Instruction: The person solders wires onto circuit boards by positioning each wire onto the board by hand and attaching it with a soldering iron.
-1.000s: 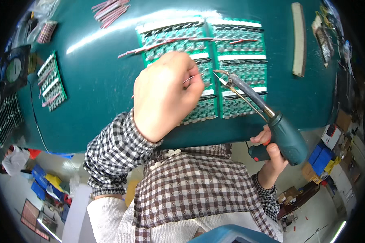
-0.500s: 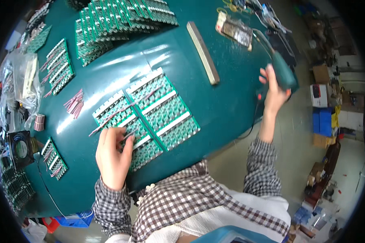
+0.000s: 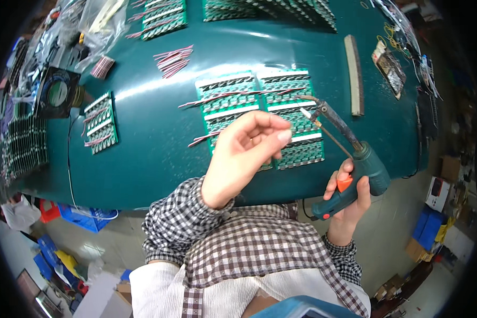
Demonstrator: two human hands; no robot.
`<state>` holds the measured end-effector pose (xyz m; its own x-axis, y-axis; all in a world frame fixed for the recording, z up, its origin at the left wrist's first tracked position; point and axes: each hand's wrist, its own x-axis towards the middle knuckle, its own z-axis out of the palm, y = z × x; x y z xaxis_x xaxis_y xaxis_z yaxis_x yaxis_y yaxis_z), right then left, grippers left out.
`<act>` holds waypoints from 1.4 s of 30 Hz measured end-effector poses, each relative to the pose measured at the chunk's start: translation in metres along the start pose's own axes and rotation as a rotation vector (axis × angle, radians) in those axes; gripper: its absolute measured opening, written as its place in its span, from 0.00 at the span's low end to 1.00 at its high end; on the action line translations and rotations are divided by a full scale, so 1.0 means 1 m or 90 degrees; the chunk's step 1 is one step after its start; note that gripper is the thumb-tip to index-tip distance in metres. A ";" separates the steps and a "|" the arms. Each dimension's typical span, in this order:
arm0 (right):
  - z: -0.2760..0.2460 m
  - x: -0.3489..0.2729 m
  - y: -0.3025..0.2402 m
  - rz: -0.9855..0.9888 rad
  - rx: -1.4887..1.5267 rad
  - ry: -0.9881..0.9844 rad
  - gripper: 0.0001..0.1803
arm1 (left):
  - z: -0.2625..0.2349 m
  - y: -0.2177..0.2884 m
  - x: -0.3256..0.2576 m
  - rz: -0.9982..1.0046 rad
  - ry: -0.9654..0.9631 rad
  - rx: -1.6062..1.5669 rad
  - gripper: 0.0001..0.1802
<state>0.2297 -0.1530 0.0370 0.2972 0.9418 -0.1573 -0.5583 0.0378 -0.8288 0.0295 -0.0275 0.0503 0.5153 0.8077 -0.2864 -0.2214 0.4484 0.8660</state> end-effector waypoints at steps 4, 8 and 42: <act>0.010 -0.005 0.007 0.045 0.022 -0.023 0.23 | -0.003 -0.003 0.001 -0.027 0.034 -0.148 0.12; 0.012 -0.006 0.011 0.068 0.029 -0.033 0.24 | -0.008 -0.002 0.001 -0.033 0.049 -0.171 0.11; 0.003 0.002 -0.014 0.147 -0.252 0.063 0.26 | -0.042 -0.005 0.014 0.164 0.080 0.775 0.06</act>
<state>0.2356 -0.1501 0.0498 0.2830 0.8733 -0.3965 -0.2863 -0.3176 -0.9040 0.0035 -0.0021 0.0251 0.4735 0.8803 -0.0311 0.6388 -0.3189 0.7002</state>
